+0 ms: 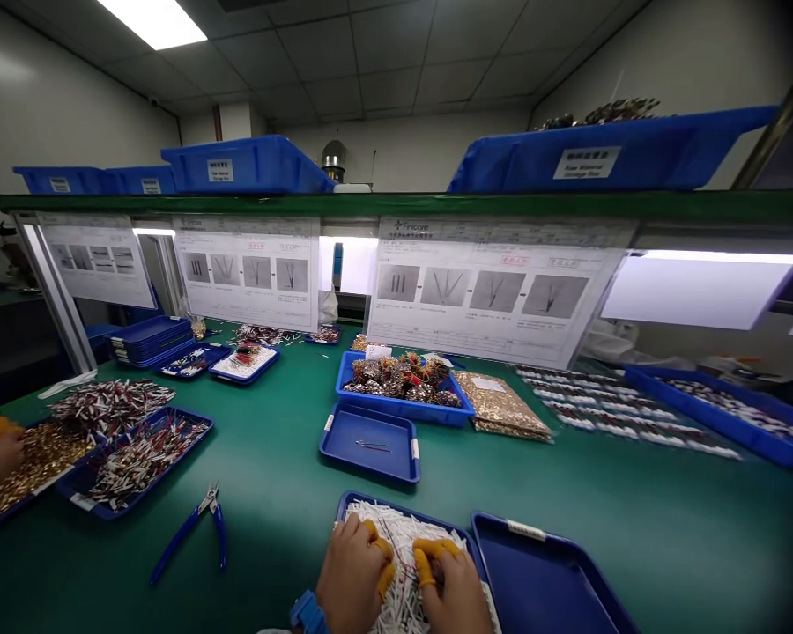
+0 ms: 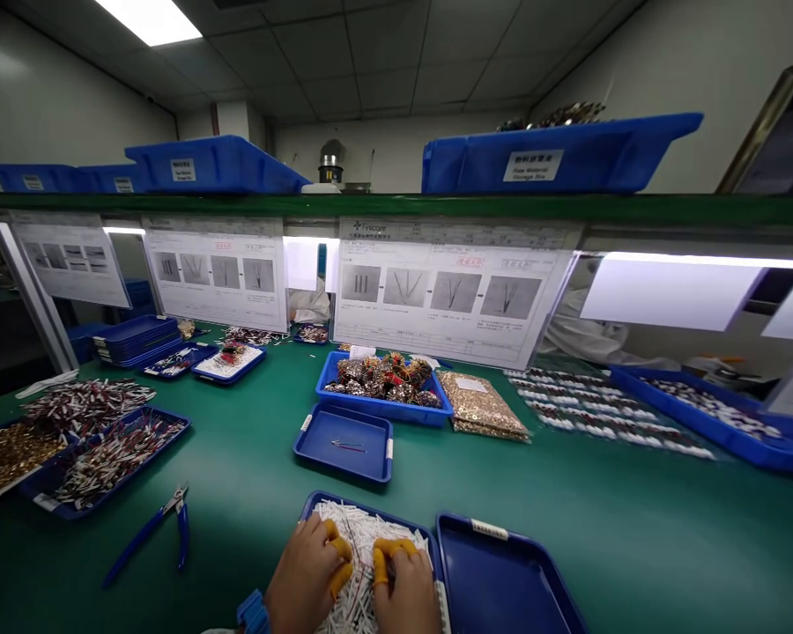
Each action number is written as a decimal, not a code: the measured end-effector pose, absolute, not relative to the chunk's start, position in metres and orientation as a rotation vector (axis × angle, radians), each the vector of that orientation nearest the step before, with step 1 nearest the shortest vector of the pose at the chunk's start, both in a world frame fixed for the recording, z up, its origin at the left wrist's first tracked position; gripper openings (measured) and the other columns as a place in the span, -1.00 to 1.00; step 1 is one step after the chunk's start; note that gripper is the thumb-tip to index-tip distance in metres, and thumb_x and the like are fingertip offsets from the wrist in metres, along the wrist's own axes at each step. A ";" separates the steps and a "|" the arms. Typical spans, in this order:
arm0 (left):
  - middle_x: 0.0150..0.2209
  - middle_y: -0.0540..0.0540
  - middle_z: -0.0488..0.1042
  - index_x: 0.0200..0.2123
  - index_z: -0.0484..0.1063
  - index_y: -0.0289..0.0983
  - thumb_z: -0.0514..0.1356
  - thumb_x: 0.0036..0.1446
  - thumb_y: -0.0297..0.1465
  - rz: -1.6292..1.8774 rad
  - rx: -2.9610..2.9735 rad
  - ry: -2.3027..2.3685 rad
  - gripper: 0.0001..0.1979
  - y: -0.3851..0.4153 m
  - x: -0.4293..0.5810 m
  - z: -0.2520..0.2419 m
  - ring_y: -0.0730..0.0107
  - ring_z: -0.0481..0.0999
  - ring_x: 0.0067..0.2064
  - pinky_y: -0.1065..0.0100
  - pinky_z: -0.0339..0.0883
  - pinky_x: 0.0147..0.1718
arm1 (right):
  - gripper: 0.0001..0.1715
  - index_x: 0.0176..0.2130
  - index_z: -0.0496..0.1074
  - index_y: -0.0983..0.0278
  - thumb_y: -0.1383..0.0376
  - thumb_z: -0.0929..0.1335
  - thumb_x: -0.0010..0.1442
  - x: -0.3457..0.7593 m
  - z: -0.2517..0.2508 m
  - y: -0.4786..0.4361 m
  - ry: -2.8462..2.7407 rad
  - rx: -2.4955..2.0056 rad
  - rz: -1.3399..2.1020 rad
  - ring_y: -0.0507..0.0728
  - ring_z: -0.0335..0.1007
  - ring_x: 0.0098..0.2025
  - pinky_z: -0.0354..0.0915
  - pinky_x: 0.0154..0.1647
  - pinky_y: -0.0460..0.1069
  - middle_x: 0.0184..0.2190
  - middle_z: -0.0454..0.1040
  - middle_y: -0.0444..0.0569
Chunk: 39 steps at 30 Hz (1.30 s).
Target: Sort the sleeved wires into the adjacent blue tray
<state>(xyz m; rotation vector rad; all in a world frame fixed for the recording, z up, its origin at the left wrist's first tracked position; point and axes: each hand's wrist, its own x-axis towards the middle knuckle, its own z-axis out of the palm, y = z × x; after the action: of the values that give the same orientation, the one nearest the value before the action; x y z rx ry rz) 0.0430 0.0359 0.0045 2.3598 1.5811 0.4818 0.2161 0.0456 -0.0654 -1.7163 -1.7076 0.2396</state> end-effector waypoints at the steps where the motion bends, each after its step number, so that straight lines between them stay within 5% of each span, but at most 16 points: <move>1: -0.19 -0.26 0.47 -0.29 0.54 -0.31 0.09 0.03 -0.63 0.478 2.362 1.583 -0.74 0.036 0.044 0.003 -0.06 0.36 -0.04 -0.05 0.24 -0.04 | -0.79 -0.35 0.57 0.18 0.31 0.33 0.01 0.216 -0.065 0.046 -1.690 -1.703 0.261 0.30 0.47 -0.17 0.34 -0.09 0.10 -0.32 0.61 0.06; 7: -0.21 -0.21 0.46 -0.29 0.52 -0.27 0.08 0.05 -0.63 0.551 2.353 1.547 -0.72 0.038 0.043 -0.003 0.01 0.37 -0.08 0.01 0.28 -0.08 | -0.76 -0.36 0.58 0.22 0.26 0.32 -0.01 0.214 -0.057 0.042 -1.563 -1.654 0.377 0.33 0.47 -0.21 0.33 -0.13 0.14 -0.35 0.60 0.10; 14: -0.29 -0.14 0.47 -0.33 0.55 -0.23 0.23 0.01 -0.53 0.812 2.208 1.476 -0.86 0.042 0.032 0.003 0.11 0.42 -0.16 0.14 0.34 -0.16 | -0.70 -0.39 0.55 0.26 0.14 0.32 -0.06 0.214 -0.039 0.035 -1.256 -1.671 0.496 0.24 0.43 -0.52 0.35 -0.46 0.08 -0.51 0.55 0.06; 22: -0.32 -0.15 0.52 -0.37 0.56 -0.26 0.25 0.08 -0.42 1.116 2.003 1.403 -0.92 0.046 0.022 0.007 0.12 0.47 -0.19 0.12 0.35 -0.17 | -0.46 -0.24 0.57 0.29 -0.05 0.34 -0.02 0.206 -0.013 0.031 -1.068 -1.413 0.777 0.31 0.53 -0.22 0.43 -0.26 0.07 -0.31 0.63 0.09; 27: -0.38 -0.09 0.54 -0.47 0.49 -0.25 0.27 0.00 -0.48 1.184 1.951 1.304 -0.96 0.042 0.029 0.005 0.18 0.49 -0.25 0.03 0.23 0.01 | -0.44 -0.33 0.60 0.29 -0.07 0.49 -0.22 0.195 -0.007 0.029 -1.017 -1.275 0.898 0.28 0.55 -0.30 0.46 -0.26 0.08 -0.37 0.64 0.08; 30: -0.42 -0.08 0.50 -0.50 0.46 -0.26 0.27 -0.01 -0.46 1.166 1.933 1.247 -0.94 0.039 0.034 0.005 0.20 0.48 -0.27 0.13 0.31 -0.10 | -0.46 -0.42 0.58 0.29 -0.08 0.51 -0.29 0.193 -0.007 0.027 -0.957 -1.247 0.897 0.30 0.55 -0.27 0.45 -0.20 0.10 -0.39 0.64 0.09; 39: -0.31 -0.08 0.44 -0.40 0.39 -0.23 0.12 0.18 -0.38 1.053 1.851 1.180 -0.89 0.034 0.041 0.004 0.23 0.42 -0.20 0.10 0.22 0.03 | -0.54 -0.39 0.56 0.30 0.01 0.51 -0.20 0.197 -0.025 0.028 -0.860 -1.248 0.879 0.29 0.55 -0.29 0.45 -0.25 0.07 -0.42 0.63 0.03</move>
<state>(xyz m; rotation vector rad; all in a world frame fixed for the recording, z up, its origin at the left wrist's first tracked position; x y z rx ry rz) 0.0407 0.0343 0.0035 1.8513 1.1804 1.0530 0.1972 0.0275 -0.0246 -1.2481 -0.8599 0.8790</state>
